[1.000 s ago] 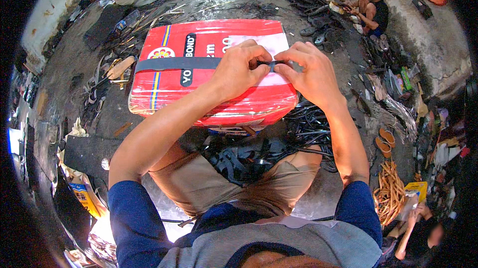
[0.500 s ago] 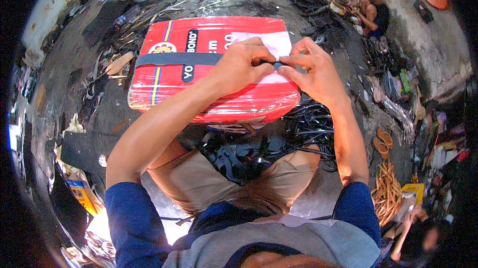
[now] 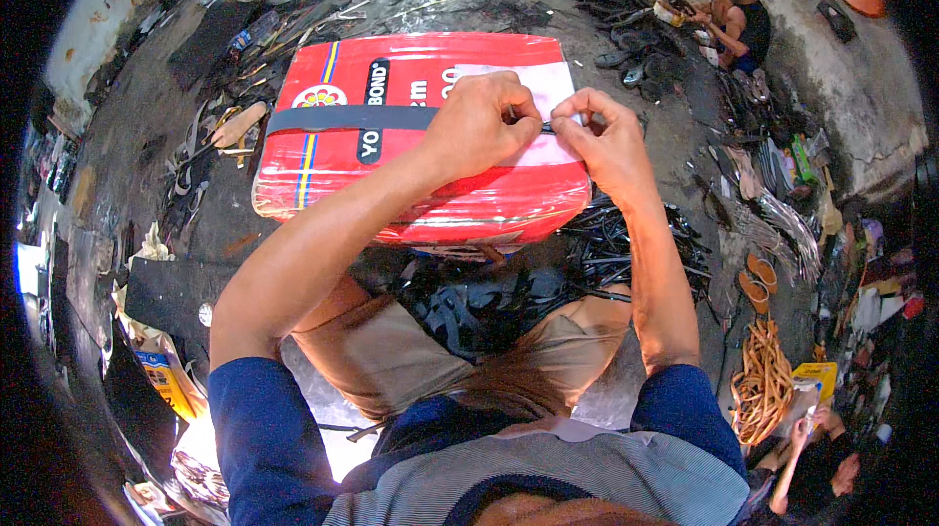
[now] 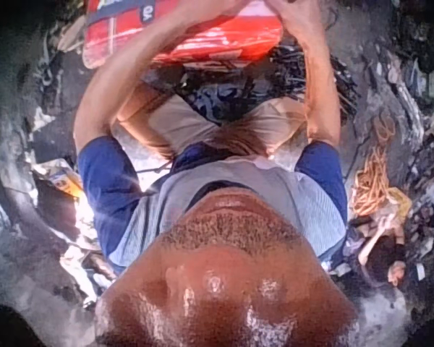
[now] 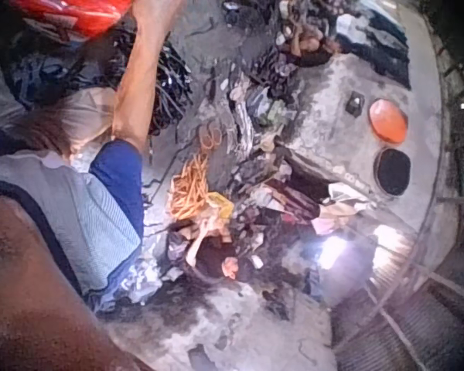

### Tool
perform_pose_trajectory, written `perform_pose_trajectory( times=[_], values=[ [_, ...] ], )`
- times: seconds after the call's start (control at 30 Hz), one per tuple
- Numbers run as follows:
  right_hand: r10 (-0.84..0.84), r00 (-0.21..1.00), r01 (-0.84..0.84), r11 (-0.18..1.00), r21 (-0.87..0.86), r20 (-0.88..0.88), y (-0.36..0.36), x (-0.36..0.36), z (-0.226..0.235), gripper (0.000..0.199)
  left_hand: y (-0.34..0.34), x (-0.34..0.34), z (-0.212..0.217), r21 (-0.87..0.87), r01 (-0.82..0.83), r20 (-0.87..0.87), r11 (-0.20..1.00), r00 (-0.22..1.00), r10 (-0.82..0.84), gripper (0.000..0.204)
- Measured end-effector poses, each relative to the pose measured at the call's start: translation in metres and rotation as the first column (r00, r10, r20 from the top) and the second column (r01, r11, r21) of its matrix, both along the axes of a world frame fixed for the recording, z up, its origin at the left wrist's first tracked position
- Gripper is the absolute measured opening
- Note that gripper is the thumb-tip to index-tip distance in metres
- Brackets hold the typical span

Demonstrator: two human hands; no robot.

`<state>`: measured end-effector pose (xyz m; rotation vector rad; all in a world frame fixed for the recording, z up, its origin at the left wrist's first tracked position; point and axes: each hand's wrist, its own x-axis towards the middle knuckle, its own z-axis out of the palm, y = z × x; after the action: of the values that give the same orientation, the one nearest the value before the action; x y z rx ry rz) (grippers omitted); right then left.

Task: The person sits on the floor and repeatedly ties black straps around a red rectangular package. They pull the straps tight, knot them, and trim the excess with a knife.

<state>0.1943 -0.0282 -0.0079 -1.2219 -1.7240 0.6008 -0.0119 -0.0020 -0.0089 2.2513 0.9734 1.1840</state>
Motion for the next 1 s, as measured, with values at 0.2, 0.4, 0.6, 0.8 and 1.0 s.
perform_pose_trajectory(
  times=[0.2, 0.4, 0.6, 0.8, 1.0],
  values=[
    [-0.005, 0.995, 0.001, 0.999, -0.036, -0.102, 0.000, -0.005, 0.001, 0.017, 0.010, -0.001, 0.017, 0.008, 0.045, -0.123, 0.999, 0.992, -0.043, 0.013],
    [-0.140, 0.967, 0.110, 0.983, -0.146, -0.212, -0.006, -0.004, -0.010, 0.035, 0.006, 0.012, 0.015, 0.043, 0.077, -0.035, 0.996, 0.997, -0.076, 0.012],
    [-0.067, 0.578, -0.451, 0.804, -0.387, -0.813, -0.011, 0.009, -0.017, 0.021, 0.005, 0.022, 0.004, 0.037, 0.128, 0.110, 0.991, 0.985, -0.131, 0.007],
    [-0.195, 0.442, -0.502, 0.755, -0.421, -0.876, -0.018, 0.010, -0.012, 0.029, 0.010, 0.031, 0.003, 0.016, 0.153, 0.149, 0.988, 0.977, -0.153, 0.007],
    [-0.244, 0.970, 0.245, 0.968, -0.052, 0.018, 0.027, -0.001, 0.022, 0.042, 0.010, 0.030, 0.003, 0.005, 0.134, 0.154, 0.991, 0.979, -0.133, 0.007]
  ],
)
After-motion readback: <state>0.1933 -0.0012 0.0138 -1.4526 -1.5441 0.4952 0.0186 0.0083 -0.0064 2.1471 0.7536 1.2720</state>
